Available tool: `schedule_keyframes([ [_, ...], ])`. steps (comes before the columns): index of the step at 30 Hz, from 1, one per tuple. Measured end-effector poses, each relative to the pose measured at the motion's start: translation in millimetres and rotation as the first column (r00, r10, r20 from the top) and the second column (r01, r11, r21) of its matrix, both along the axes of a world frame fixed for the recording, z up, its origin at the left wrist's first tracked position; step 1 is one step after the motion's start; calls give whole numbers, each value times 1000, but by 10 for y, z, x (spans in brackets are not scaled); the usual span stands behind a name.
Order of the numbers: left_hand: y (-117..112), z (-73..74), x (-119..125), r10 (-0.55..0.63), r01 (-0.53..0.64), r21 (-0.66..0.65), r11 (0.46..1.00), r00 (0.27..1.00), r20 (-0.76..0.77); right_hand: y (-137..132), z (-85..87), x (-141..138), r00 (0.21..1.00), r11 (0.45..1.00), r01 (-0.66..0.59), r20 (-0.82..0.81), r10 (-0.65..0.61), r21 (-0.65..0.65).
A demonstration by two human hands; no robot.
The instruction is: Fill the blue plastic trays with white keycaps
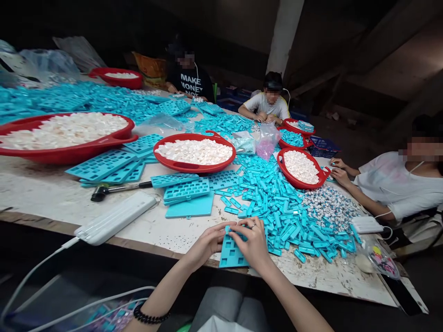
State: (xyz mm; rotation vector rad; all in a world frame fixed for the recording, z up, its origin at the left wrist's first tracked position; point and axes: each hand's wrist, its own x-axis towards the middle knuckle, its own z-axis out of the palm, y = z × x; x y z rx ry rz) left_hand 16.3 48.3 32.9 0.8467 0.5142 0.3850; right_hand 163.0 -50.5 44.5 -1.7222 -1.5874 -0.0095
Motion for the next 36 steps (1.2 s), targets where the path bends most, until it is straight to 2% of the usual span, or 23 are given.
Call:
schedule_keyframes([
  [5,-26,-1,3,7,-7,32,999,1000,-1,-24,-78,-51,995,996,90,-35,-89,20],
  [11,-76,-27,51,56,-50,118,992,997,-53,-85,-50,-71,999,999,45,11,-45,3],
  [19,-72,-19,11,72,-71,56,996,997,-13,-77,68,-76,1000,996,-2,17,3,-84],
  [23,-82,-36,22,59,-52,121,991,997,-56,-68,24,-80,1000,998,29,-12,-29,-55],
  [27,-82,-70,52,87,-72,189,979,993,-75,-30,6,-62,1000,999,0,7,0,-54],
  [33,-74,-70,61,86,-80,233,969,996,-18,3,164,11,994,984,-107,11,110,-144],
  [36,-83,-88,65,111,-109,265,958,994,7,65,288,74,989,982,-148,-23,147,-117],
])
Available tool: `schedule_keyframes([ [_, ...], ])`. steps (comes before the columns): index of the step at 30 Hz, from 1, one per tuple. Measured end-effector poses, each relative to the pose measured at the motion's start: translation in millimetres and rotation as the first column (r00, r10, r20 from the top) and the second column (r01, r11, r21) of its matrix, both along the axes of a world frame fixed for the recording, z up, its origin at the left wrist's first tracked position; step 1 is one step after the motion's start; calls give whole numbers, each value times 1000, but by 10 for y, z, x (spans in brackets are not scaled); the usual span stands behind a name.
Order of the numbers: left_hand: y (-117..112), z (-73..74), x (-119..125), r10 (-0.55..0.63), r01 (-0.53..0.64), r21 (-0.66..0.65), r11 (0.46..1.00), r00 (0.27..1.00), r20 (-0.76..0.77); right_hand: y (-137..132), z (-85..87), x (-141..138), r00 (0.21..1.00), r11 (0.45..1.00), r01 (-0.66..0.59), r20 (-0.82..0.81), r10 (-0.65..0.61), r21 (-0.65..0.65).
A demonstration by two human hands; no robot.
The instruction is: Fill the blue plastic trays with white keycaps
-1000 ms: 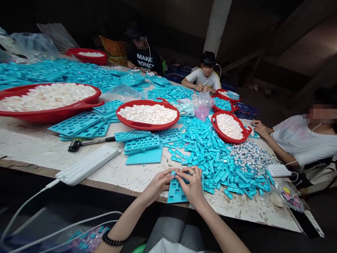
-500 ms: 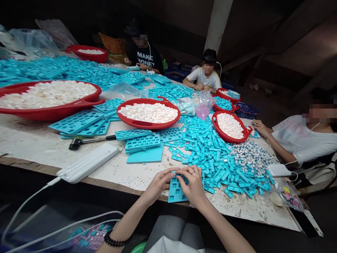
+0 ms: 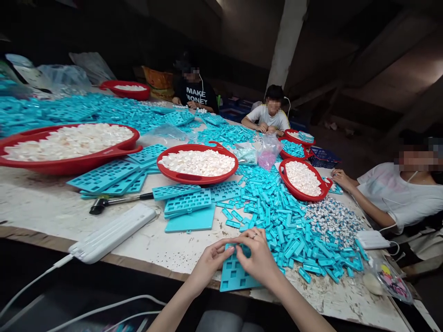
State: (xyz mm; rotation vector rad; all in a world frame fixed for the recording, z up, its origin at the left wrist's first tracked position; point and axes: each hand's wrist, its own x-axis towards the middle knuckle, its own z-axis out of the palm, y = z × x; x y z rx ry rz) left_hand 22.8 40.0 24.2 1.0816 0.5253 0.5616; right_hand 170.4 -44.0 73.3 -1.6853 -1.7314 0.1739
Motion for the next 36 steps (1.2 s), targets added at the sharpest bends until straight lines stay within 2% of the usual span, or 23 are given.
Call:
schedule_keyframes([
  [3,-6,-60,15,19,-19,8,1000,999,-45,260,75,79,999,999,47,13,-47,16],
  [7,-5,-135,29,22,-21,12,1000,997,-73,881,38,200,978,979,130,185,-100,-159],
  [11,-13,-113,15,37,-31,84,996,997,-67,1386,-56,312,957,963,121,287,-49,-241],
  [16,-37,-65,32,51,-49,95,994,999,-18,1634,-125,395,946,954,60,322,39,-294],
  [20,-53,-97,69,84,-86,77,993,996,32,1708,-59,373,953,956,59,302,32,-288],
  [23,-53,-107,56,43,-45,40,998,998,45,1603,76,325,967,971,69,255,-9,-228],
  [25,-46,-93,27,-2,0,39,999,999,49,1404,160,293,989,983,52,147,-26,-175],
  [27,-38,-73,-2,-19,17,58,998,999,28,1107,201,264,992,992,-7,-123,-9,-128],
  [29,-34,-61,-18,-8,8,77,997,1000,0,753,182,237,903,993,-72,-429,26,-93],
  [30,-33,-59,-20,-1,2,75,997,1000,-6,576,151,222,854,992,-87,-519,28,-89],
  [32,-33,-64,-13,2,-2,53,999,1000,-3,259,63,185,835,994,-61,-550,-1,-93],
  [34,-32,-78,4,1,-1,16,1000,1000,3,34,-34,141,887,999,5,-462,-27,-48],
  [36,-28,-93,23,12,-12,-20,1000,1000,6,-81,-118,100,941,998,48,-338,-31,42],
])
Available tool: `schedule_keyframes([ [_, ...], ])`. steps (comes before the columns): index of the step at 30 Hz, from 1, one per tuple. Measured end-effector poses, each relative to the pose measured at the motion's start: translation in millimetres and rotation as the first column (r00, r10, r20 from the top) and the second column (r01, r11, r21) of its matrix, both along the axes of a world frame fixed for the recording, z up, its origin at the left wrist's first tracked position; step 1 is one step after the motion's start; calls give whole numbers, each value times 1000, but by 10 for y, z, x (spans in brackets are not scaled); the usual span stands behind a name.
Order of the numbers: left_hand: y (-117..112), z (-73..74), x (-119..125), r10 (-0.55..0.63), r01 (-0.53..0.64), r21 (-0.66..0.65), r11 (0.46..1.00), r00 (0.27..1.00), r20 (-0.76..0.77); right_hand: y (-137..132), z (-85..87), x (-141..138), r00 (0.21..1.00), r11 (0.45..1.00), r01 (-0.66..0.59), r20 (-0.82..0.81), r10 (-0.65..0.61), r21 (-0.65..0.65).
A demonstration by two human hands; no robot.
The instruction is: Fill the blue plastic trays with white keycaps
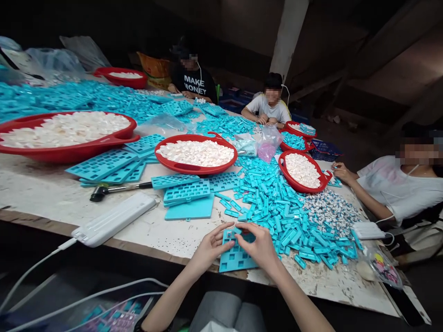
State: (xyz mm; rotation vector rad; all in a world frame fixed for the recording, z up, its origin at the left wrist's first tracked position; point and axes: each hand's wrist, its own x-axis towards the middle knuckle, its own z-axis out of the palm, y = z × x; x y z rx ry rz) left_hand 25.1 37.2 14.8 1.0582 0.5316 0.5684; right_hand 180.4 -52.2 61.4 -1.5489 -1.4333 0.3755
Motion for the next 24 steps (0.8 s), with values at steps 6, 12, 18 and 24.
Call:
schedule_keyframes([
  [6,15,35,10,32,-32,-22,999,999,-3,69,-112,-55,978,978,-73,207,32,196],
  [12,35,128,-49,-59,60,-31,998,998,30,102,-160,-59,954,953,-155,289,76,261],
  [18,34,124,-63,-71,73,-47,996,996,47,72,-189,-64,948,957,-154,309,73,248],
  [24,26,165,-87,-92,94,-47,994,995,50,79,-178,-63,947,968,-138,313,67,211],
])
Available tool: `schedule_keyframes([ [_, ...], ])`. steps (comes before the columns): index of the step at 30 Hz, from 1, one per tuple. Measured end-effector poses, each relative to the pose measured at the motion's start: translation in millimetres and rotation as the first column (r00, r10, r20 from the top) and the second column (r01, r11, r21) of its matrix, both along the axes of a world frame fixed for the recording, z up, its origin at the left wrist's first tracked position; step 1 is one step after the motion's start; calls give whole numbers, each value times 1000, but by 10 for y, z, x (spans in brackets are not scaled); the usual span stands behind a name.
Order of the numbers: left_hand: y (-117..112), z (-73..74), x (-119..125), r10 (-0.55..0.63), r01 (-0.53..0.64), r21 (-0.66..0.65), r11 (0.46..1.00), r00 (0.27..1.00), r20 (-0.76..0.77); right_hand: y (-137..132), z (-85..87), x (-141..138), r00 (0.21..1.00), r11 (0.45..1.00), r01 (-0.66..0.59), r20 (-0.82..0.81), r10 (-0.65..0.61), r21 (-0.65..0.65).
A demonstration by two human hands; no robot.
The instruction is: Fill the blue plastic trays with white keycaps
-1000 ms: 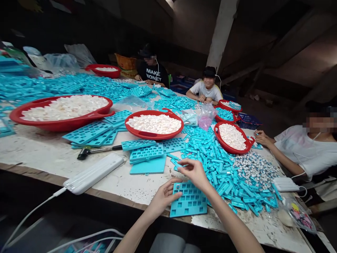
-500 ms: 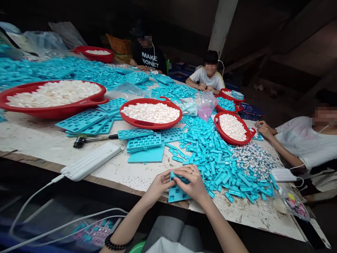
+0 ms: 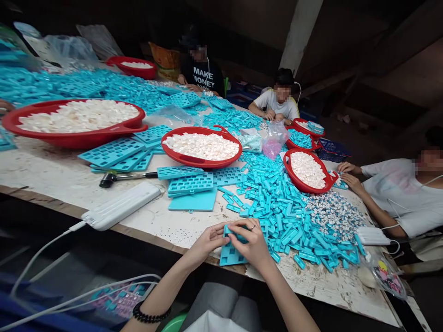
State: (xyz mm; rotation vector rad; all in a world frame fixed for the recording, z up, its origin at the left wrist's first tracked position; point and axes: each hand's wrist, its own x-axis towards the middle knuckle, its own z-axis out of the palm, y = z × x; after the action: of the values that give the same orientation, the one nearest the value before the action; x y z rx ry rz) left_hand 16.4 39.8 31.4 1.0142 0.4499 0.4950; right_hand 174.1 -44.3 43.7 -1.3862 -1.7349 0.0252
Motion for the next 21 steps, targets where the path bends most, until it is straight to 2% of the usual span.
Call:
schedule_keyframes([
  [5,-23,61,18,15,-15,5,1000,999,-47,15,-51,17,999,999,-36,-17,36,-1],
  [14,-25,63,50,54,-47,79,996,995,-80,35,-49,5,997,998,-41,-60,38,-47],
  [21,-54,-24,75,106,-93,172,981,992,-68,16,-135,42,983,997,-55,-180,44,-54],
])
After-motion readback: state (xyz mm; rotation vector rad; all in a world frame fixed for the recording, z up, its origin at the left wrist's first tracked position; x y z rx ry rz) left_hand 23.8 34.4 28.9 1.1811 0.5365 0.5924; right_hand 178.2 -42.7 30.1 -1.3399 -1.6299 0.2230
